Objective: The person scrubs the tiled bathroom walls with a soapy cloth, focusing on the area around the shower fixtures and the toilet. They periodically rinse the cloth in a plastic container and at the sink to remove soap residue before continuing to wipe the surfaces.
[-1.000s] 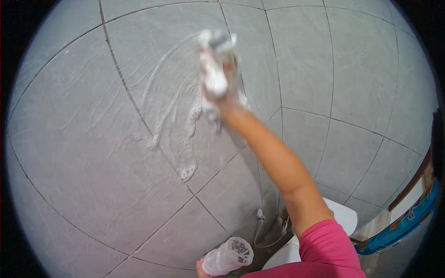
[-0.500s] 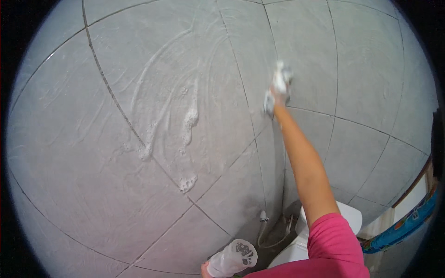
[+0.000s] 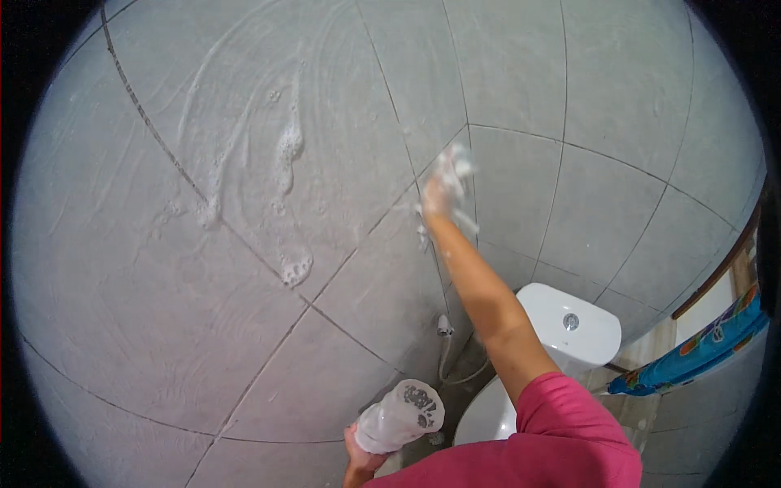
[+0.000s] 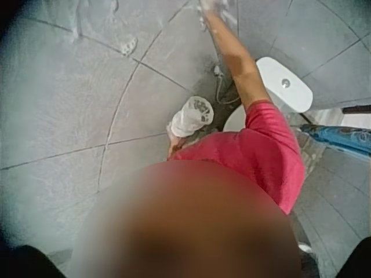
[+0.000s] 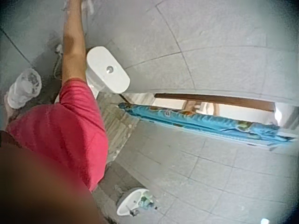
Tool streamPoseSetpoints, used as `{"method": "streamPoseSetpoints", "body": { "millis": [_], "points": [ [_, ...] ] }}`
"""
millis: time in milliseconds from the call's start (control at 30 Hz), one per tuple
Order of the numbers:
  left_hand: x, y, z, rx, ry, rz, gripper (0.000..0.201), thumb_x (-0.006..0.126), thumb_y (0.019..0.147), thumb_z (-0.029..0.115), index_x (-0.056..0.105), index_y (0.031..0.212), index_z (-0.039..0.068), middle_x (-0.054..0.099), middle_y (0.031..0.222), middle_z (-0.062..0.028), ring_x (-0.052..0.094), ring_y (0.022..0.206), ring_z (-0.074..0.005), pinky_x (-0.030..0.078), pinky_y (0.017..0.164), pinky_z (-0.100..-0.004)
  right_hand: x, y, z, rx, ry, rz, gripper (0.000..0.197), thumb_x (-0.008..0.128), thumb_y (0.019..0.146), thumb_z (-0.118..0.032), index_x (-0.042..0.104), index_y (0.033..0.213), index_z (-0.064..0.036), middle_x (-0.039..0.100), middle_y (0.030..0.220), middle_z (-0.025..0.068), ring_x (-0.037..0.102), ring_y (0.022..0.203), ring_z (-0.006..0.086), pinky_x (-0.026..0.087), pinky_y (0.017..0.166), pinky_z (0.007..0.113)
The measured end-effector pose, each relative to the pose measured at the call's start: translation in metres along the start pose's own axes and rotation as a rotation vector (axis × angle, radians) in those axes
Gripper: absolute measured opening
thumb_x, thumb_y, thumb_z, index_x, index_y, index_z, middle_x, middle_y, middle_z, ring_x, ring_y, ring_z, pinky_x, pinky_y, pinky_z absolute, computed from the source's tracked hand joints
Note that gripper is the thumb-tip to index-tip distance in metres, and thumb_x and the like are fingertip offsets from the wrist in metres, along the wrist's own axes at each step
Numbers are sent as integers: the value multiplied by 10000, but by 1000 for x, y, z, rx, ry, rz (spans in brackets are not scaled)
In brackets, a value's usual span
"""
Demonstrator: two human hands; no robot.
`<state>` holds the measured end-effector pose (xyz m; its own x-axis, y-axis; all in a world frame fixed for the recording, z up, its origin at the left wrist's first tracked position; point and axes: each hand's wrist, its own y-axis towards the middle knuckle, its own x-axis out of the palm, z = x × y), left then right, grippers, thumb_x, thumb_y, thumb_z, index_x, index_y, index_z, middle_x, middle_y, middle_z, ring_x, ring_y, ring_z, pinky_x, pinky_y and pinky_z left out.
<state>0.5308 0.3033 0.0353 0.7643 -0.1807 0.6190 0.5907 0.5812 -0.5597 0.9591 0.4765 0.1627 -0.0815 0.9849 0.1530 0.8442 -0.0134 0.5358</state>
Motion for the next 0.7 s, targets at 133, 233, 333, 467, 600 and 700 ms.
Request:
{"method": "streamPoseSetpoints", "body": {
  "millis": [133, 233, 333, 467, 600, 700],
  "points": [
    [-5, -9, 4, -35, -60, 34, 598, 268, 752, 449, 477, 1180, 87, 497, 1188, -110, 470, 1088, -324, 360, 909, -479, 18, 13, -87, -296, -101, 80, 286, 397, 895, -239, 459, 1127, -83, 513, 1032, 129, 472, 967, 294, 349, 859, 436],
    [-11, -11, 6, -42, -98, 35, 595, 275, 749, 441, 479, 1176, 81, 501, 1183, -111, 478, 1077, -326, 375, 896, -480, 6, -12, -91, -435, 22, 136, 260, 513, 836, -228, 455, 1020, -54, 532, 846, 114, 487, 806, 265, 372, 744, 443],
    [-11, -11, 9, 50, 194, 40, 606, 280, 737, 489, 473, 1186, 130, 492, 1185, -90, 469, 1072, -324, 386, 834, -507, -14, -81, -72, -207, 271, 121, 317, 570, 789, -199, 445, 1027, -30, 519, 829, 121, 488, 787, 248, 385, 715, 431],
    [-26, -18, 7, 19, 10, 36, 632, 285, 724, 515, 465, 1199, 138, 465, 1213, -90, 443, 1095, -330, 374, 833, -534, -39, -157, -17, 51, 187, 50, 373, 556, 793, -234, 435, 1067, -12, 527, 889, 148, 533, 784, 254, 429, 700, 404],
    [-19, -23, 10, 46, -20, 46, 654, 280, 725, 515, 458, 1202, 105, 451, 1227, -104, 438, 1100, -334, 365, 865, -523, -20, -157, 106, 645, -320, 225, 431, 412, 856, -380, 503, 1065, -15, 561, 916, 181, 539, 888, 289, 419, 774, 405],
    [-20, -21, 12, 39, -10, -3, 644, 280, 736, 487, 451, 1203, 78, 465, 1216, -112, 448, 1097, -331, 360, 893, -499, -22, -135, 195, 820, -384, 161, 475, 314, 879, -409, 486, 1066, -7, 548, 981, 171, 525, 933, 326, 407, 806, 400]
  ]
}}
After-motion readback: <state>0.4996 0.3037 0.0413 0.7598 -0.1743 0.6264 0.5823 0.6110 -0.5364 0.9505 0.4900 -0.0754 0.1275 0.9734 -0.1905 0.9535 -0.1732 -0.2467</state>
